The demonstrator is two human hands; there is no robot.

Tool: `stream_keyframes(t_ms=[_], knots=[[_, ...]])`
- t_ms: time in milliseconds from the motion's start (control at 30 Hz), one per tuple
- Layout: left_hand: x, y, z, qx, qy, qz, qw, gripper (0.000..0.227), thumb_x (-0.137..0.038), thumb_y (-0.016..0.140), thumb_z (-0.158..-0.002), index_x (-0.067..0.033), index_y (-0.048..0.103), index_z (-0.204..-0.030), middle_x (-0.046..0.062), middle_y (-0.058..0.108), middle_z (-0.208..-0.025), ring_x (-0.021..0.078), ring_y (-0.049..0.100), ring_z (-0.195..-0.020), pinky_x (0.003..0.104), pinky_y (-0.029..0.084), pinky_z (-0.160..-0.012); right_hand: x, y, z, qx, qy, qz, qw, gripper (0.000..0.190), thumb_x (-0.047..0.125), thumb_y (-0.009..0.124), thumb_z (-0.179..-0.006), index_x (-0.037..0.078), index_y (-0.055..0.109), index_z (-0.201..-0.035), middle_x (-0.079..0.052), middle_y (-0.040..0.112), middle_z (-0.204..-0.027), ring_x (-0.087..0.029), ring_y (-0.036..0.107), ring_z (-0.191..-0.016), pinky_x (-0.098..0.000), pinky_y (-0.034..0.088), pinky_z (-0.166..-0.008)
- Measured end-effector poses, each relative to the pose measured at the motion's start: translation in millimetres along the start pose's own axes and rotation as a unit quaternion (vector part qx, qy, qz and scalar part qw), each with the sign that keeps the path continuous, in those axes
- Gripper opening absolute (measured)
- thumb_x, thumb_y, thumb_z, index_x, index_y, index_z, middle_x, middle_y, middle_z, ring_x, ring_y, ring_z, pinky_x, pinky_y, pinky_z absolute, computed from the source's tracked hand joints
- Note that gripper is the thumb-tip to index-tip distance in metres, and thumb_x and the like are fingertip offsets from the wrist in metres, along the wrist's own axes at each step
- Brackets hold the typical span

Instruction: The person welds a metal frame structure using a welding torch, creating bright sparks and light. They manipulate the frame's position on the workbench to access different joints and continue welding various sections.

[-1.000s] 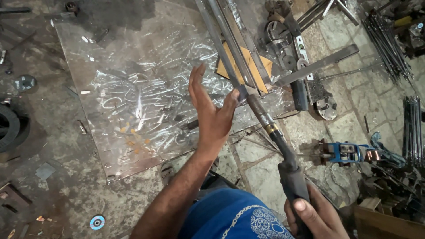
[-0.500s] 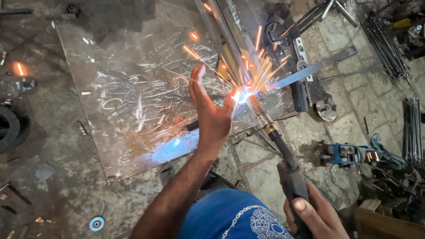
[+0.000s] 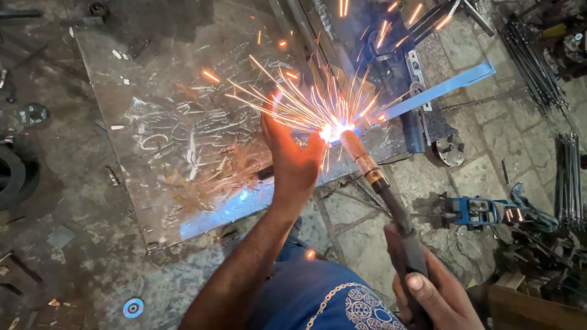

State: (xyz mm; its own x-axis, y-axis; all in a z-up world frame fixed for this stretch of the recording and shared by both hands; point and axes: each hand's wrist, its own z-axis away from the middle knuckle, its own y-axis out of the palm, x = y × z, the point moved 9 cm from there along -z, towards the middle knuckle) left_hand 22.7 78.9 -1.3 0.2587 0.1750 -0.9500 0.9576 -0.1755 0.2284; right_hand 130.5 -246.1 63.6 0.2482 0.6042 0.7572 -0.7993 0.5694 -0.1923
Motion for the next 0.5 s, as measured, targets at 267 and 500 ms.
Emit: stream_keyframes(t_ms=[267,500], knots=[[6,1,-1,0.021,-0.021,0.031,0.999,0.088,-0.025,0.078,-0.097,-0.0036,0.025,-0.163,0.018,0.027,-0.168,0.0345,0.023,-0.160,0.048,0.018,-0.133,37,-18,-1,-0.010,-0.123,0.002,0.992,0.068,0.032,0.058,-0.103,-0.006,0.043,-0.157,-0.019,0.064,-0.083,-0.025,0.060,-0.066,-0.0357,0.048,-0.061],[47,6,10,0.030,-0.139,0.188,0.972,0.078,-0.027,0.072,-0.097,-0.0086,0.031,-0.160,0.016,0.031,-0.162,0.0328,0.030,-0.151,0.045,0.034,-0.121,33,-35,-10,-0.006,-0.128,-0.053,0.990,0.070,0.036,0.058,-0.104,-0.012,0.046,-0.154,-0.020,0.060,-0.084,-0.027,0.058,-0.066,-0.0379,0.046,-0.058]])
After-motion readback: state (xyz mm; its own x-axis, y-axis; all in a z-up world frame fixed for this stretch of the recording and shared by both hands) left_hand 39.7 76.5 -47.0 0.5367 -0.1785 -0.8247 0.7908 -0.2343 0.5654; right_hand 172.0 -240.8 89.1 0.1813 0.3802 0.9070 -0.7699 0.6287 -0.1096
